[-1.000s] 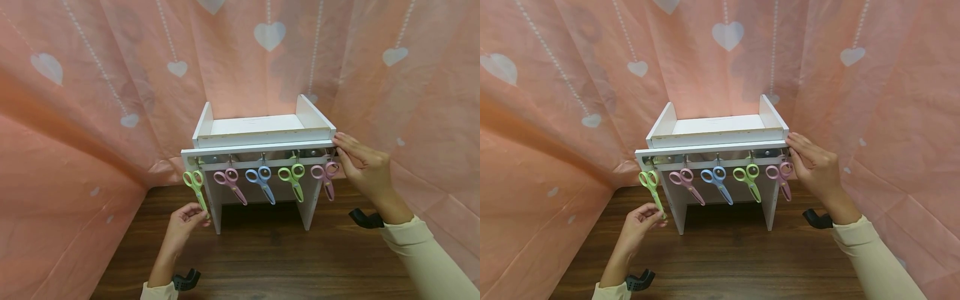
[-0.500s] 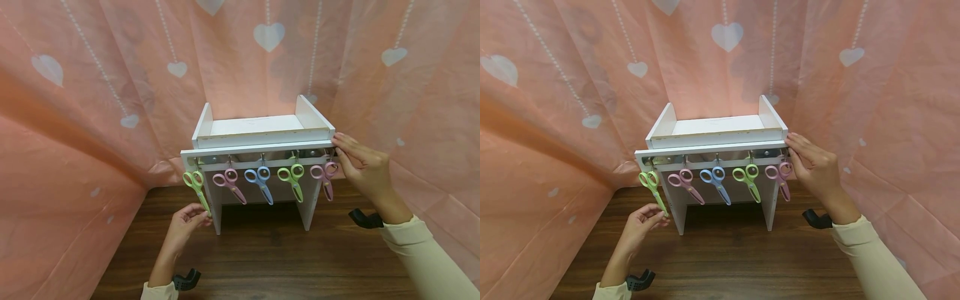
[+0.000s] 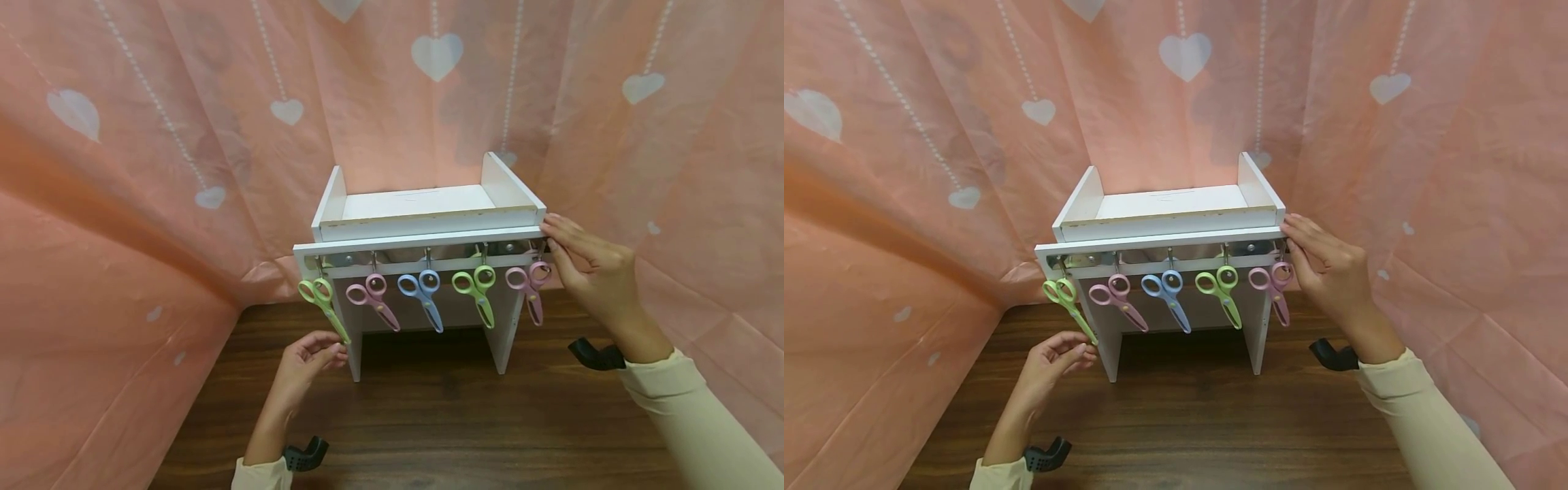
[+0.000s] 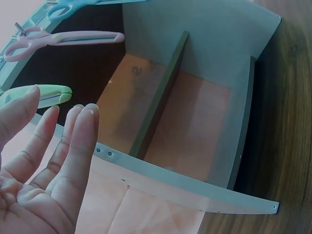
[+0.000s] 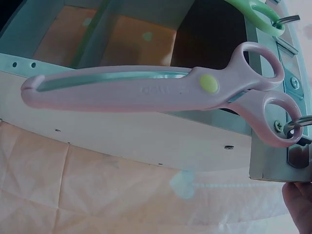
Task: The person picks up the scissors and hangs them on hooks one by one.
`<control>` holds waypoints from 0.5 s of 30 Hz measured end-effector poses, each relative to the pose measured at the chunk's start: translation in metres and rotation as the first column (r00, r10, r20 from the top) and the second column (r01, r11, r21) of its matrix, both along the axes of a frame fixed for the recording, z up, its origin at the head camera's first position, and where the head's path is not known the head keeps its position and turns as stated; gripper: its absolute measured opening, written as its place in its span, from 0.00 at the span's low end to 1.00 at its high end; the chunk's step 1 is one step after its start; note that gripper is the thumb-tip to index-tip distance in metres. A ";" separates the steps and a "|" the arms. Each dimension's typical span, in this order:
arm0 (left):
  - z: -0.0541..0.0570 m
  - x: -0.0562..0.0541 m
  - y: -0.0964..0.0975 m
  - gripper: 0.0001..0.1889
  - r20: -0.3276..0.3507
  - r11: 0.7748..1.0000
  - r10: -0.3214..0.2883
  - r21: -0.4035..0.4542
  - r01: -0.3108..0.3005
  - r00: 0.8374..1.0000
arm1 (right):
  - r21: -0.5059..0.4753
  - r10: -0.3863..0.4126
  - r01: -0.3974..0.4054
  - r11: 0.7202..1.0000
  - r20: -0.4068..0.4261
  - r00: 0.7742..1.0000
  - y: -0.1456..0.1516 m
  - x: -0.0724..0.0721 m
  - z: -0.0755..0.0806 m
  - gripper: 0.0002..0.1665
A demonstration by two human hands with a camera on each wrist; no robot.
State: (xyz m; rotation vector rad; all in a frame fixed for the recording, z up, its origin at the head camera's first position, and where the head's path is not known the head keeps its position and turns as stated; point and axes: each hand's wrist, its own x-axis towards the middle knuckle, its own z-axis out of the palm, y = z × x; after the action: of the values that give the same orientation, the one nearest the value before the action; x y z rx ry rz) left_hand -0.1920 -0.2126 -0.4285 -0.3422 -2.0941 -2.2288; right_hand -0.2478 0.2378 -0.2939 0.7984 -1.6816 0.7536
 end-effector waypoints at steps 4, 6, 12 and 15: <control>-0.003 0.000 -0.002 0.15 0.002 1.000 -0.003 -0.017 0.003 1.000 | 0.008 -0.004 0.004 1.000 0.001 1.000 0.001 -0.001 -0.002 0.17; -0.004 0.000 -0.002 0.16 0.004 1.000 -0.010 -0.026 0.010 1.000 | 0.010 -0.008 0.008 1.000 -0.001 1.000 0.001 -0.001 -0.003 0.16; -0.003 0.000 -0.002 0.17 0.023 0.999 -0.017 -0.043 0.018 1.000 | 0.044 -0.036 0.036 0.998 0.003 0.999 0.002 0.000 -0.004 0.20; -0.002 0.001 -0.001 0.19 0.025 0.998 -0.012 -0.056 0.014 1.000 | 0.072 -0.042 0.041 0.997 0.017 0.999 0.004 0.000 -0.006 0.25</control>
State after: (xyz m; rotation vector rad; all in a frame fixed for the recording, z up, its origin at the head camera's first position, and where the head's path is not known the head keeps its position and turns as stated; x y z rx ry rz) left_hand -0.1914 -0.2135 -0.4310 -0.3345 -2.1768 -2.1954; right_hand -0.2482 0.2417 -0.3003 0.8060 -1.7446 0.6763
